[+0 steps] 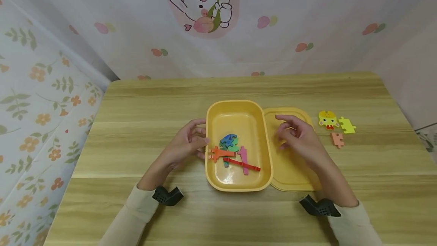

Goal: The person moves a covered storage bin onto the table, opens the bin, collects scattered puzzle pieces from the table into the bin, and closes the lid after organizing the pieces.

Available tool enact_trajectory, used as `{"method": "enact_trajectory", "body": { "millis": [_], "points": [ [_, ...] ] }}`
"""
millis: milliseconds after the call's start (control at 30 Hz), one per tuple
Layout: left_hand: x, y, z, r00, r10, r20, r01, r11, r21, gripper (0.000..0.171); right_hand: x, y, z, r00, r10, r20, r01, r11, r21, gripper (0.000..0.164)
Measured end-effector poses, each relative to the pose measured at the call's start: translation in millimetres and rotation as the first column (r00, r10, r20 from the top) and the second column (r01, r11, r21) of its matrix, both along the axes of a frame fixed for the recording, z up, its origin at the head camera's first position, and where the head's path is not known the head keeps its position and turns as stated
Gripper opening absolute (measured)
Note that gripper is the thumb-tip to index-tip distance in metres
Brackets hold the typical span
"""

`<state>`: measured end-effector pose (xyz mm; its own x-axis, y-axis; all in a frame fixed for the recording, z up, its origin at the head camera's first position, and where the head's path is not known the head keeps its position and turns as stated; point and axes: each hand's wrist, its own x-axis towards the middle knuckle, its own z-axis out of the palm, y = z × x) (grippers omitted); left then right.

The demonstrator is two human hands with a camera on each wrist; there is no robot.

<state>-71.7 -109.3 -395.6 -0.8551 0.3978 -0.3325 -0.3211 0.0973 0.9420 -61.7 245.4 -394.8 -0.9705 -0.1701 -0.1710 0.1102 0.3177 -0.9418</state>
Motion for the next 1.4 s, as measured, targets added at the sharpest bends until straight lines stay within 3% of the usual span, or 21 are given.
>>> {"method": "enact_trajectory", "body": {
  "millis": [167, 267, 467, 700, 933, 1100, 1267, 1400],
  "points": [
    [0.4, -0.5, 1.8, 1.0, -0.009, -0.007, 0.009, 1.0, 0.009, 0.065, -1.0, 17.7, 4.5, 0.992, -0.049, -0.117, 0.065, 0.989, 0.134, 0.039],
    [0.4, -0.4, 1.8, 1.0, -0.014, -0.001, 0.014, 1.0, 0.013, 0.065, -0.8, 28.6, 6.2, 0.984, -0.059, -0.171, 0.098, 0.968, 0.23, 0.037],
    [-0.3, -1.0, 0.1, 1.0, -0.018, 0.001, 0.018, 1.0, 0.024, 0.065, -1.0, 55.5, 8.9, 0.954, -0.071, -0.29, 0.202, 0.868, 0.453, 0.034],
    [0.1, -1.9, -0.8, 1.0, -0.022, -0.013, 0.022, 0.999, 0.03, 0.065, 0.7, 83.1, 8.6, 0.931, -0.111, -0.347, 0.306, 0.756, 0.578, 0.04],
    [0.9, -4.2, 0.6, 0.999, -0.029, -0.021, 0.03, 0.998, 0.053, 0.065, 1.8, 96.7, 4.0, 0.948, -0.143, -0.286, 0.305, 0.67, 0.677, 0.042],
    [0.4, -4.9, 0.0, 0.999, -0.035, -0.028, 0.036, 0.998, 0.052, 0.066, 2.1, 105.8, 1.2, 0.962, -0.157, -0.225, 0.274, 0.625, 0.731, 0.043],
    [0.0, -4.9, -0.8, 0.999, -0.038, -0.027, 0.039, 0.998, 0.039, 0.066, 2.8, 112.8, -2.2, 0.972, -0.152, -0.18, 0.235, 0.591, 0.771, 0.044],
    [0.1, -4.7, -0.8, 0.999, -0.038, -0.015, 0.039, 0.999, 0.038, 0.065, 4.3, 115.1, -2.8, 0.973, -0.183, -0.142, 0.224, 0.585, 0.779, 0.045]
  ]
}}
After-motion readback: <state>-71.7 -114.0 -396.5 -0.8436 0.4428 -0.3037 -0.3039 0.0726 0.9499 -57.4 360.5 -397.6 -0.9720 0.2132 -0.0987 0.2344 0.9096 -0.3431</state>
